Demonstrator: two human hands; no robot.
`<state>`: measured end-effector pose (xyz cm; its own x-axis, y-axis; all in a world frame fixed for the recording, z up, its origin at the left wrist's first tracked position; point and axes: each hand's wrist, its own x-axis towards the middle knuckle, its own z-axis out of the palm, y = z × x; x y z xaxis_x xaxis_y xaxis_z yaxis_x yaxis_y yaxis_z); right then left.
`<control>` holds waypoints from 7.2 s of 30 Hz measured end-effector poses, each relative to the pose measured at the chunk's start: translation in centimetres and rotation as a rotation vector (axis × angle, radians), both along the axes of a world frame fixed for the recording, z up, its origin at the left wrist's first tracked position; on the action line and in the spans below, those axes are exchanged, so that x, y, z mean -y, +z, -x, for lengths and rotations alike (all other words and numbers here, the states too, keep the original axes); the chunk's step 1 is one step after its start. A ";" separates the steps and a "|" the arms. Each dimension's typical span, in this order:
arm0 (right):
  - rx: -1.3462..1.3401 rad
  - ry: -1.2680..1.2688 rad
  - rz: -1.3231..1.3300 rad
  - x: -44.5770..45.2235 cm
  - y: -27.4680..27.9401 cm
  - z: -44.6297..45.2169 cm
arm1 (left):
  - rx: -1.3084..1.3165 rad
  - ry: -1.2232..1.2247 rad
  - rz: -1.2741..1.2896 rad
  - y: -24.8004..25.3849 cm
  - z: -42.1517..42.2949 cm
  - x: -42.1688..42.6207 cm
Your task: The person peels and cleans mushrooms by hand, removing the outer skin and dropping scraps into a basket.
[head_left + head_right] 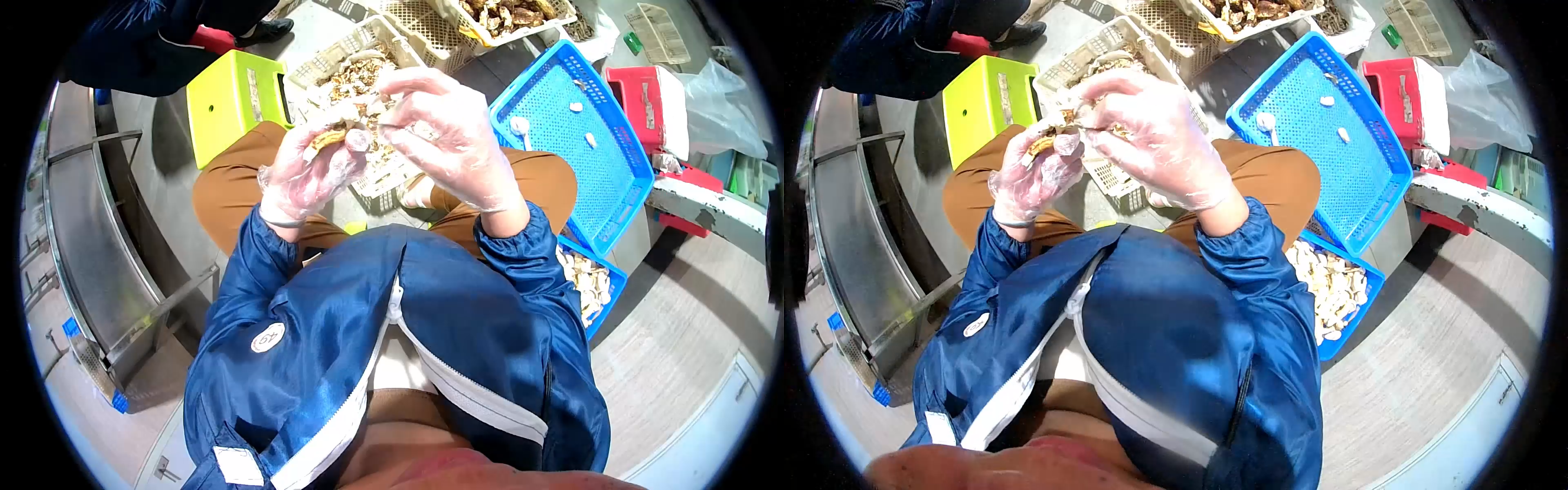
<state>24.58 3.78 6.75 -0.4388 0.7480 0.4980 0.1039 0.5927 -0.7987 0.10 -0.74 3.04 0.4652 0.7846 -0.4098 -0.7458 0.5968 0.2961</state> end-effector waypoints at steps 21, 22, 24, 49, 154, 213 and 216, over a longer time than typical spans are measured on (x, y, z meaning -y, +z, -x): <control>-0.084 0.055 0.030 -0.3 -0.3 0.1 | 0.235 -0.087 -0.047 -0.5 -1.4 0.3; -0.104 0.073 0.039 -0.4 -0.4 0.0 | 0.236 -0.096 -0.038 -0.8 -1.1 0.3; -0.144 0.110 0.057 -0.5 -0.6 0.0 | 0.241 -0.113 -0.021 -0.8 -0.7 0.2; -0.096 0.076 0.073 -0.6 0.9 -0.3 | -0.357 -0.192 -0.396 2.9 0.7 -1.1; 0.027 -0.045 0.096 -0.1 -0.7 0.4 | -0.502 0.091 -0.345 2.0 -3.2 -0.5; -0.026 -0.133 0.140 -0.1 -3.7 0.6 | -0.881 -0.037 -0.467 0.4 -3.1 -0.1; -0.054 -0.098 0.088 -0.2 -3.7 0.7 | -0.882 0.003 -0.497 0.7 -3.4 -0.2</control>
